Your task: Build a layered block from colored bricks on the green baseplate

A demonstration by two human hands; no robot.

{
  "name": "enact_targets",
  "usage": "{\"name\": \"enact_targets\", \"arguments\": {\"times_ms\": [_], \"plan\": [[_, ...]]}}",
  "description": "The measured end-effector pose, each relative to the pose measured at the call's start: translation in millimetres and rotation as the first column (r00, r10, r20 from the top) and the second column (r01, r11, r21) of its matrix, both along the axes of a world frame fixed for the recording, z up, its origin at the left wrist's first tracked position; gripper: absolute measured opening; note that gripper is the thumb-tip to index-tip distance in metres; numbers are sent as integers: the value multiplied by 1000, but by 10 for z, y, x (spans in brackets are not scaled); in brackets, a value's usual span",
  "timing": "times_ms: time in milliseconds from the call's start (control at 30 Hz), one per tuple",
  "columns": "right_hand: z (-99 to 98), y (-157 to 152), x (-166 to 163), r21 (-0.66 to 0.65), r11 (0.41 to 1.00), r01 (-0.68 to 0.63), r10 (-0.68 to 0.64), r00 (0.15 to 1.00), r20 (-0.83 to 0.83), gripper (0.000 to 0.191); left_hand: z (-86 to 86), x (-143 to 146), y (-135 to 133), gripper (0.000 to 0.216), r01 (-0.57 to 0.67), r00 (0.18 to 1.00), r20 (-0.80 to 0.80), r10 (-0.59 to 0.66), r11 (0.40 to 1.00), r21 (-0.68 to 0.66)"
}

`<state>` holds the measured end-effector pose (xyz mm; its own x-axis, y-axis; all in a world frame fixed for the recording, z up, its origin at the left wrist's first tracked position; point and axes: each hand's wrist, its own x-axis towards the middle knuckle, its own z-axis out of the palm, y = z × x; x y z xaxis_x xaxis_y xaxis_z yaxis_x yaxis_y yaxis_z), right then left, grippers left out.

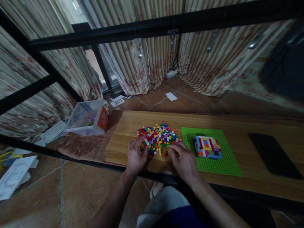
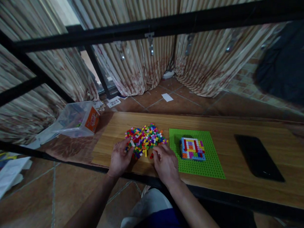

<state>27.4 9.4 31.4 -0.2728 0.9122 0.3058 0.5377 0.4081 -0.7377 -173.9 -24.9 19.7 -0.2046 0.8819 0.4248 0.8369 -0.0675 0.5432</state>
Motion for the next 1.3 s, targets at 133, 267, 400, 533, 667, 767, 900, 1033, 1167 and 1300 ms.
{"name": "enact_targets", "arguments": {"times_ms": [133,267,400,533,667,767,900,1033,1167,1300], "plan": [[112,-76,-55,-276,960,-47,-59,930,-362,25,226,275,-90,45,174,983,46,-178,982,79],[179,-123,-82,-397,905,-153,-107,821,-560,24,356,534,-147,43,311,947,55,-315,948,72],[217,-171,6,-436,889,-140,-190,754,-629,20,394,663,-172,52,319,898,295,-328,944,81],[253,-229,113,-420,891,-171,-171,730,-662,18,450,740,-180,48,301,728,625,-281,950,77],[250,-263,146,-388,904,-181,-132,745,-654,16,495,834,-144,26,319,700,673,-238,948,4],[195,-245,120,-392,915,-100,-177,772,-611,16,445,904,-85,20,291,690,698,-189,956,-28],[74,-172,43,-385,923,6,-243,783,-572,16,280,968,33,18,214,668,737,-106,975,-54],[-37,-102,-38,-376,921,100,-306,785,-539,16,132,995,161,16,147,658,752,-34,986,-84],[-113,-60,-89,-354,923,152,-322,811,-490,18,58,1005,230,15,73,675,737,34,991,-112],[-172,-18,-127,-337,921,198,-344,820,-458,19,15,1010,260,15,2,703,705,95,991,-136]]}}
